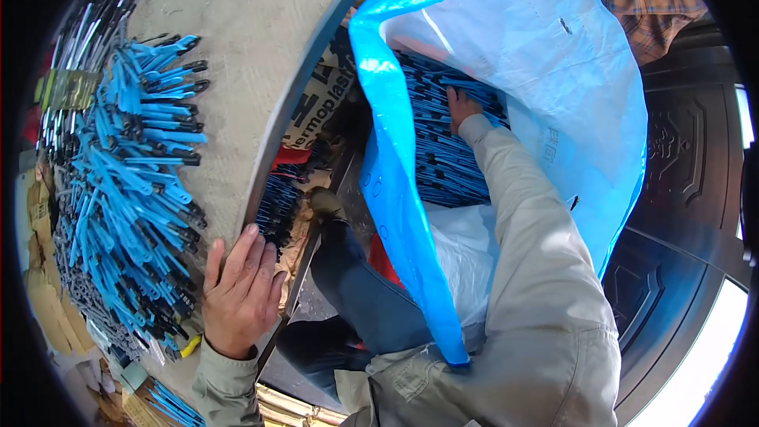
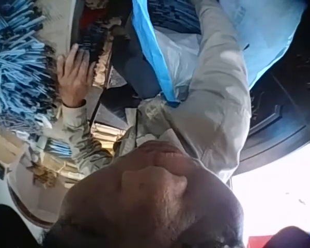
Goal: The person trims excess material from blue plastic components using pliers, then sorts the trimmed components into plastic bags.
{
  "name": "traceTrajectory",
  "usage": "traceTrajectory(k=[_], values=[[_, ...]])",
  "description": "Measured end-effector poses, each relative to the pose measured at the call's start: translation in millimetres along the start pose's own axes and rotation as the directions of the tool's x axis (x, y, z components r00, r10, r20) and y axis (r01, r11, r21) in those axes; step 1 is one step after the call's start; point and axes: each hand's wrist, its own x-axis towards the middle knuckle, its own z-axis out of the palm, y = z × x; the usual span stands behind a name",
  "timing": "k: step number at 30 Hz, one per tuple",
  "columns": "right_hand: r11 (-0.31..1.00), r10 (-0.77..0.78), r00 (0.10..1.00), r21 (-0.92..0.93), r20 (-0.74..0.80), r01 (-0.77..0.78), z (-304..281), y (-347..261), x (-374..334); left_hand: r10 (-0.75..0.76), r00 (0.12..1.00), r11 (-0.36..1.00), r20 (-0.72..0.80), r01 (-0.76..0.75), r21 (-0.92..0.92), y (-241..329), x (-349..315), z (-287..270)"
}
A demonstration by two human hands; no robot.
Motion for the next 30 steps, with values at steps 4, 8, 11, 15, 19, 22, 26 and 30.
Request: traceTrajectory(k=[4, 8, 11, 15, 19, 22, 26, 30], values=[[0.998, 0.012, 0.999, 0.068, 0.042, -0.015, 0.6, -13.3, -2.5, -0.014, 0.999, 0.998, -0.034, 0.012, -0.054, -2.4, -6.4, 2.4], [0.998, 0.063, 0.993, 0.002, -0.098, -0.063, 30.8, -8.3, -17.8, 0.016, 0.995, 0.994, -0.096, -0.026, -0.102, -1.5, 0.2, 5.9], [0.998, 0.058, 0.983, -0.021, -0.174, -0.063, 20.7, -6.6, -30.8, 0.032, 0.991, 0.993, -0.127, -0.047, -0.11, -0.8, -1.6, 4.6], [0.999, 0.052, 0.976, 0.003, -0.209, -0.052, -18.8, -17.1, -57.1, 0.063, 0.982, 0.99, -0.175, -0.083, -0.11, -7.6, -12.1, 7.6], [0.995, 0.081, 0.959, 0.07, -0.27, -0.064, -55.9, -15.7, -81.2, 0.083, 0.974, 0.989, -0.21, -0.106, -0.105, -9.9, -17.6, 6.8], [0.988, 0.14, 0.914, 0.12, -0.38, -0.101, -65.2, 6.9, -97.4, 0.117, 0.966, 0.983, -0.229, -0.145, -0.11, -7.9, -13.4, 5.6], [0.956, 0.268, 0.858, 0.012, -0.437, -0.293, -72.0, 32.4, -136.3, 0.183, 0.94, 0.973, -0.287, -0.215, -0.082, -6.8, -7.8, 10.8], [0.947, 0.27, 0.748, 0.309, -0.607, -0.091, -167.4, -36.7, -227.5, 0.142, 0.956, 0.983, -0.256, -0.167, -0.081, -20.2, -29.4, 18.3]])
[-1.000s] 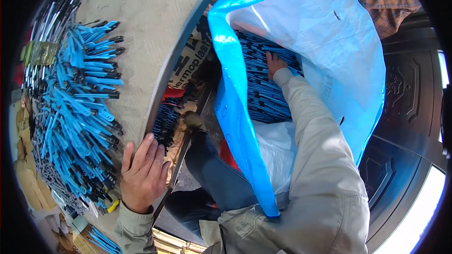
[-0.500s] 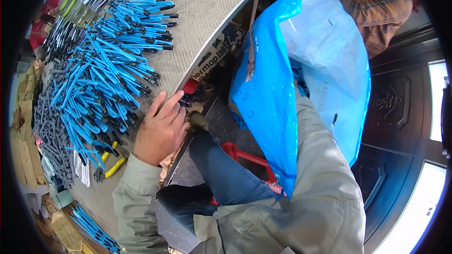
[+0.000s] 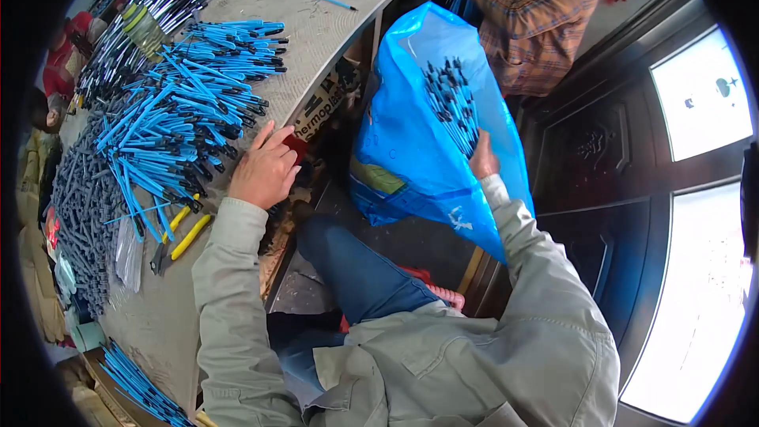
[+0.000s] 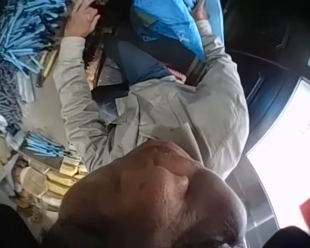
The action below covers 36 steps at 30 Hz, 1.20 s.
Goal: The person trims excess material from blue plastic components using pliers, then sorts the trimmed components into plastic bags.
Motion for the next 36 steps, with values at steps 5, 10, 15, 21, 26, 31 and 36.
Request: traceTrajectory(k=[5, 10, 15, 21, 26, 31, 36], values=[[0.994, 0.052, 0.997, 0.095, -0.052, -0.047, -119.0, -11.8, -12.6, 0.031, 0.998, 0.997, -0.052, -0.034, -0.065, 3.7, 11.0, 1.9], [0.981, -0.04, 0.979, 0.181, -0.2, 0.077, -199.1, -28.2, -8.2, 0.002, 0.983, 0.984, -0.182, -0.035, -0.176, 9.6, 4.0, 8.1], [0.939, -0.193, 0.912, 0.2, -0.362, 0.278, -274.2, -38.5, 5.0, -0.038, 0.944, 0.917, -0.327, -0.097, -0.387, 49.3, 10.0, -5.5], [0.882, -0.371, 0.825, 0.116, -0.426, 0.457, -337.1, -47.6, 43.1, -0.077, 0.883, 0.732, -0.463, -0.266, -0.627, 127.9, 18.2, -7.4], [0.895, -0.39, 0.792, 0.009, -0.469, 0.447, -371.9, -66.4, 63.3, -0.293, 0.871, 0.517, -0.395, -0.202, -0.832, 182.3, 31.9, 21.0], [0.819, -0.495, 0.686, -0.024, -0.533, 0.573, -404.5, -96.6, 84.6, -0.265, 0.855, 0.502, -0.446, -0.273, -0.821, 226.9, 53.3, -9.7], [0.723, -0.531, 0.696, 0.17, -0.484, 0.67, -374.0, -172.6, 109.6, -0.418, 0.651, 0.438, -0.634, -0.467, -0.768, 218.8, 48.1, -74.9]])
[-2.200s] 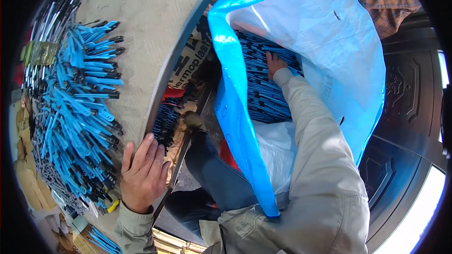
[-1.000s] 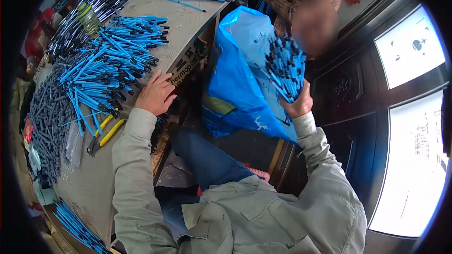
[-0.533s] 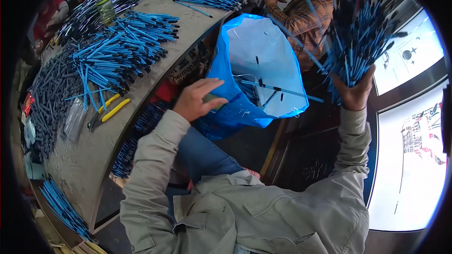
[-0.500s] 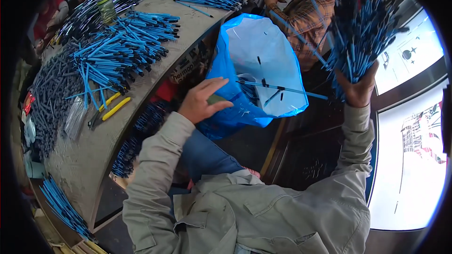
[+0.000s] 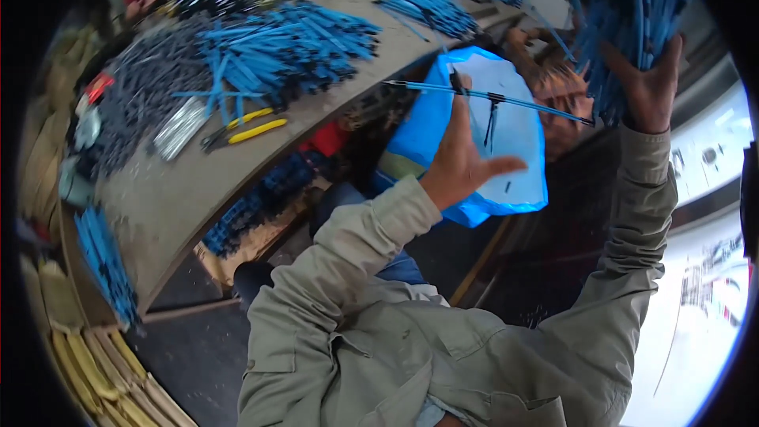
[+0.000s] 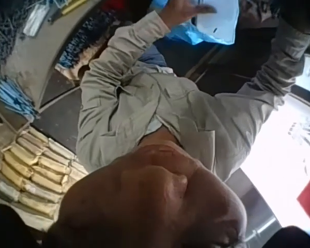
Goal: The person trims excess material from blue plastic components using pliers, then sorts the trimmed components into plastic bags.
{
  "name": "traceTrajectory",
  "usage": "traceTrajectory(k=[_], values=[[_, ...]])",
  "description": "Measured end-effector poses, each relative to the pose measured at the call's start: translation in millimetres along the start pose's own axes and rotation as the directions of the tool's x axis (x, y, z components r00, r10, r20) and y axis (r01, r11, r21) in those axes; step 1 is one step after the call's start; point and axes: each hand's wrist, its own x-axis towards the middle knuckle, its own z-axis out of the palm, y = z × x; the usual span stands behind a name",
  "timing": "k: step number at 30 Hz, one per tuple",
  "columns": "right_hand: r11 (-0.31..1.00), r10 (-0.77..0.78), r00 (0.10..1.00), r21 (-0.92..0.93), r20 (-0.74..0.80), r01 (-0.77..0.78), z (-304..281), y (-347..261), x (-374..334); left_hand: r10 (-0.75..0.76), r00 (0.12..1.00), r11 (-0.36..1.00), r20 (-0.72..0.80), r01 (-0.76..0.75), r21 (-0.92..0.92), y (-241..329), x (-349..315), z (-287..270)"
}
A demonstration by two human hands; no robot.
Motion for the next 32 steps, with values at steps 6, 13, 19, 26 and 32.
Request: traceTrajectory(k=[6, 13, 19, 26, 32], values=[[0.984, -0.108, 0.977, 0.157, 0.186, 0.079, 124.1, -94.8, 28.3, -0.067, 0.927, 0.975, -0.369, -0.018, -0.222, 22.4, 24.4, -97.9], [0.994, -0.089, 0.879, 0.1, 0.468, 0.047, 286.3, -194.6, 52.3, -0.154, 0.716, 0.963, -0.681, 0.263, 0.059, 1.2, 27.5, -254.4], [1.0, 0.0, 0.779, -0.002, 0.628, 0.002, 385.2, -230.7, 64.7, -0.077, 0.555, 0.437, -0.828, 0.765, 0.472, -37.8, 27.7, -335.0], [0.993, 0.049, 0.543, -0.099, 0.838, 0.062, 449.9, -218.7, 60.6, -0.124, 0.622, 0.502, -0.773, 0.711, 0.492, -87.8, 30.6, -373.8], [0.998, 0.008, 0.598, -0.046, 0.802, 0.048, 477.1, -181.4, 64.6, 0.094, 0.602, 0.597, -0.793, 0.604, 0.528, -135.4, 77.9, -359.1]])
